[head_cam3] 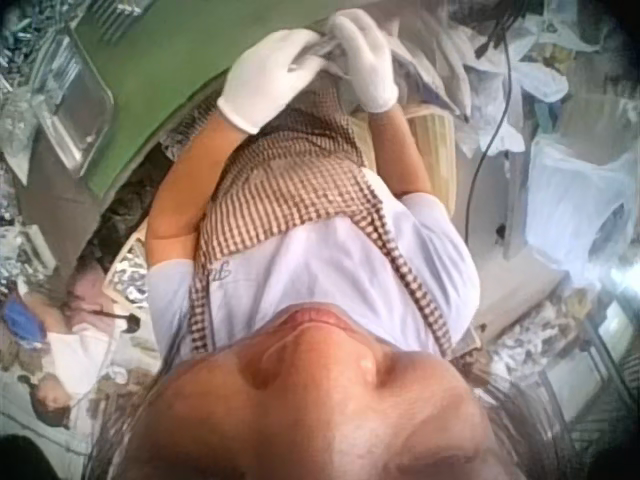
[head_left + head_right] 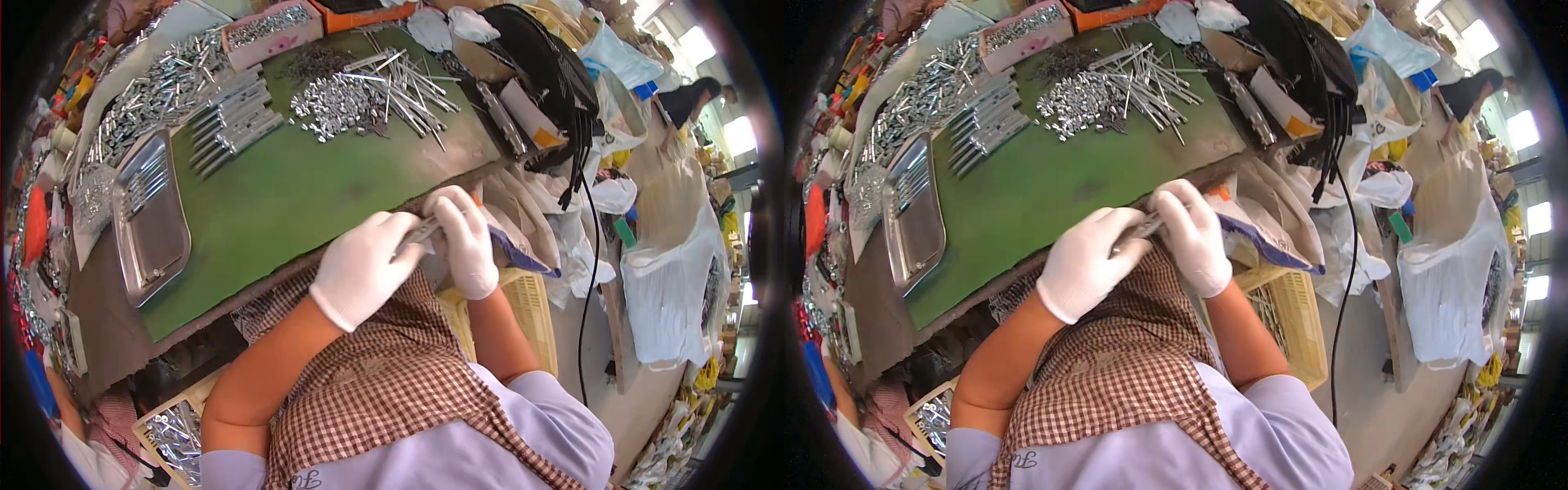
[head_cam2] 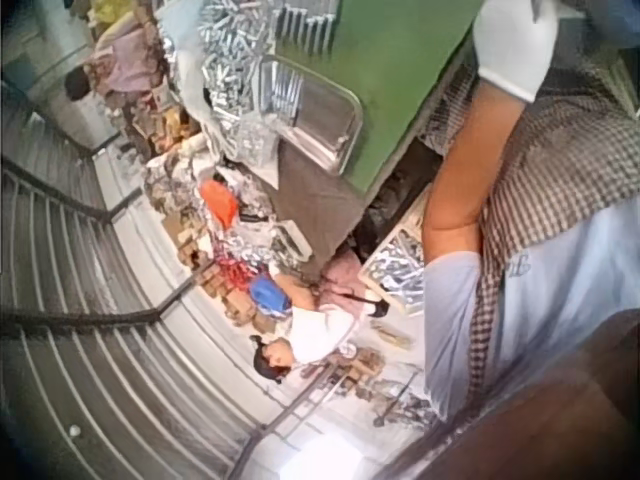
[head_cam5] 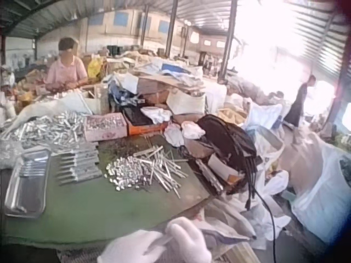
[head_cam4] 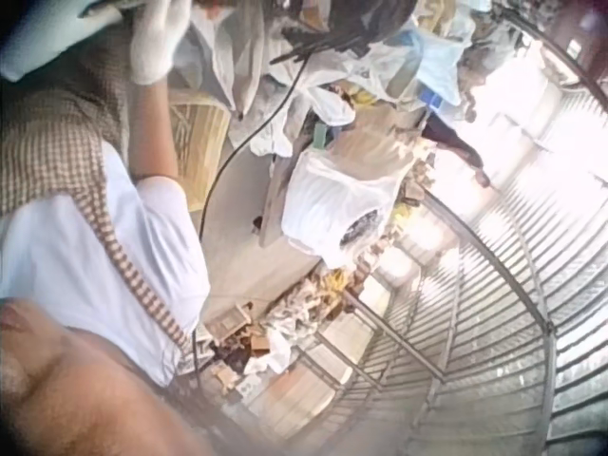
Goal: Assembling small metal rods and pins on a workstation.
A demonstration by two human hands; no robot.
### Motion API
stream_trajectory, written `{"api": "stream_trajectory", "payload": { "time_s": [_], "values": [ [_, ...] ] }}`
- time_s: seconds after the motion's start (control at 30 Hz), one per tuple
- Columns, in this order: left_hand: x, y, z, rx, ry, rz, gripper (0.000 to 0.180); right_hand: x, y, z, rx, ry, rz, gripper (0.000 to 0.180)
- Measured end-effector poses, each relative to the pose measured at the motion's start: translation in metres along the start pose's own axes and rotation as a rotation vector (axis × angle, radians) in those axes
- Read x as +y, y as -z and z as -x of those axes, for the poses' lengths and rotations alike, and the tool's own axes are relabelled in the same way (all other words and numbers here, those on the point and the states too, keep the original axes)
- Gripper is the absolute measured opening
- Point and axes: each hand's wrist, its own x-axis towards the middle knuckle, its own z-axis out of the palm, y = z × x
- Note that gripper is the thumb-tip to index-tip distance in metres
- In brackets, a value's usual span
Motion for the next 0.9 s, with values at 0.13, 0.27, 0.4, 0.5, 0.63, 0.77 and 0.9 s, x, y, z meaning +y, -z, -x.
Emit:
{"api": "stream_trajectory", "payload": {
  "time_s": [0.13, 0.27, 0.4, 0.5, 0.63, 0.77, 0.9],
  "values": [
    [-0.021, 0.038, 0.008, 0.243, -0.06, -0.406, 0.02, -0.003, 0.007, -0.04, 0.125, 0.399, 0.372, 0.022],
    [-0.039, 0.061, 0.011, 0.297, -0.03, -0.606, 0.018, -0.022, 0.06, -0.104, 0.604, 0.582, 1.274, 0.026],
    [-0.06, 0.048, 0.007, 0.336, -0.028, -0.592, 0.014, -0.024, 0.103, -0.137, 0.538, 0.178, 1.621, 0.039],
    [-0.069, 0.043, 0.008, 0.407, -0.024, -0.479, 0.019, -0.021, 0.11, -0.134, 0.493, 0.131, 1.521, 0.036],
    [-0.072, 0.04, 0.01, 0.44, -0.011, -0.455, 0.019, -0.021, 0.045, -0.069, 0.367, 0.459, 0.841, 0.022],
    [-0.075, 0.04, 0.009, 0.44, 0.065, -0.428, 0.021, -0.012, -0.029, -0.018, -0.092, 0.737, 1.036, 0.055],
    [-0.077, 0.041, 0.003, 0.451, 0.058, -0.403, 0.022, -0.015, -0.033, -0.022, -0.058, 0.669, 1.104, 0.059]
  ]
}}
